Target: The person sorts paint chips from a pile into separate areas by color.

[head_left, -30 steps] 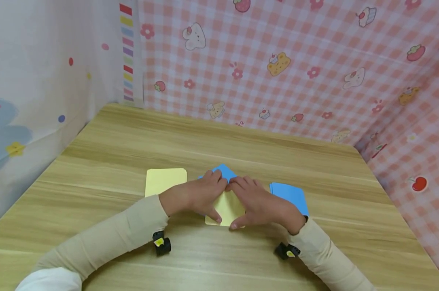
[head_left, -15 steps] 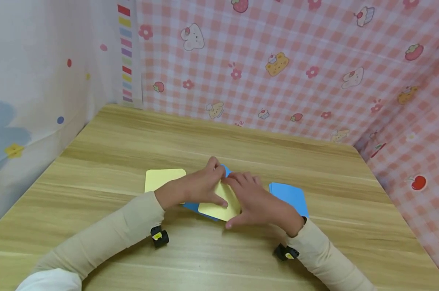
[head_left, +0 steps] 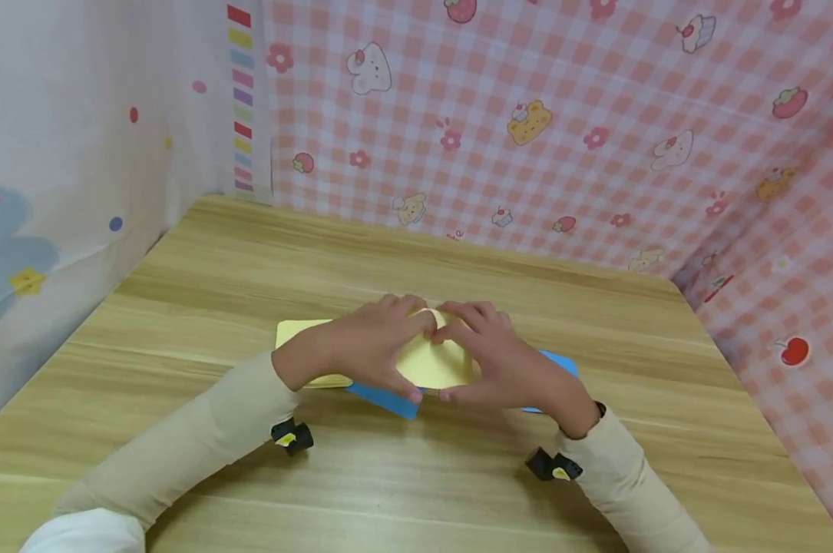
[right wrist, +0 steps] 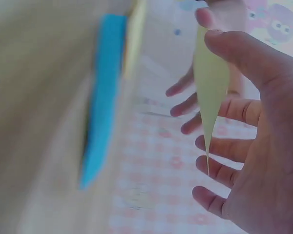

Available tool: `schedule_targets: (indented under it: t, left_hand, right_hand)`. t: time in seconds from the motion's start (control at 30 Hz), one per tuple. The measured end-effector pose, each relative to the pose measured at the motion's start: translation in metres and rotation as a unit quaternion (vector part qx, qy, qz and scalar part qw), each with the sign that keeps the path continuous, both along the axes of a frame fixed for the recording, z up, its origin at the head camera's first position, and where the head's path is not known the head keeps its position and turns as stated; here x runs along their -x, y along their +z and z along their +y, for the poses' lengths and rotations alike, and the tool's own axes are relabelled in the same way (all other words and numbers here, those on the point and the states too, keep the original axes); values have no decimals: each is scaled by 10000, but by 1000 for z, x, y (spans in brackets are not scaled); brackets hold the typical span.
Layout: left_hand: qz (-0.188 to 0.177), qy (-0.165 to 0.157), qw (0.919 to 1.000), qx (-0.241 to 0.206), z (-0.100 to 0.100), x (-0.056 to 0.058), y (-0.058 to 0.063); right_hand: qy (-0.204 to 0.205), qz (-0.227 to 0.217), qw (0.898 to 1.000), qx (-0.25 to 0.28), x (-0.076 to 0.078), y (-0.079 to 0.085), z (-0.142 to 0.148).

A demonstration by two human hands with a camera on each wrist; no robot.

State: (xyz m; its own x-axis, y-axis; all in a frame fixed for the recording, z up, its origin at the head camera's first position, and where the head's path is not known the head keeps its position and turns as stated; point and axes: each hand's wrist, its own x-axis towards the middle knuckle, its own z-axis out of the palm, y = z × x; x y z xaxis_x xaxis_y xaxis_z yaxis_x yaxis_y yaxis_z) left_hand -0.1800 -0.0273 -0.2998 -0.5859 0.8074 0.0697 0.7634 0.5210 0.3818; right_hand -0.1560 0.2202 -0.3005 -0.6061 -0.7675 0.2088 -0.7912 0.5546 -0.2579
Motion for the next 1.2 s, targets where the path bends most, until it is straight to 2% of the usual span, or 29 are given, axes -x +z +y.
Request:
schedule_targets:
  t: [0.17, 0.27, 0.37, 0.47, 0.67, 0.8, 0.97, 1.07, 1.13, 1.2]
  left_hand:
    - [584, 190, 9971, -460, -16, -3, 30]
    - [677, 224, 9960, -533, -31, -3, 42]
    - [530, 354, 9975, -303, -52, -2, 47]
    - [262, 576, 9980, -23, -76, -3, 43]
    - [-33, 985, 9948, 252, -114, -5, 22]
    - [-384, 1073, 9913, 661, -125, 2, 1]
    - [-894, 1162, 9820, 1188, -125, 9, -23]
    - [-844, 1202, 9817, 1214, -121, 10, -27]
    - [-754, 1217, 9839, 1075, -118, 9, -23]
    - [-611, 1189, 9872, 871, -114, 9, -14]
  right_hand:
    - [435, 604, 9955, 582, 4, 27, -5]
    - [582, 803, 9922, 757, 9, 35, -18]
    - [642, 717, 9932, 660, 16, 33, -40]
    - [645, 338, 9968, 331, 23, 26, -67]
    - [630, -419, 9960, -483, 36, 10, -116]
    - [611, -774, 9900, -1012, 45, -12, -140]
    - [458, -1233, 9790, -1556, 52, -36, -153]
    - [328, -1465, 9751, -1631, 54, -33, -147]
    - [275, -1408, 9783, -1494, 56, -19, -136]
    - [182, -1292, 9843, -1192, 56, 0, -121]
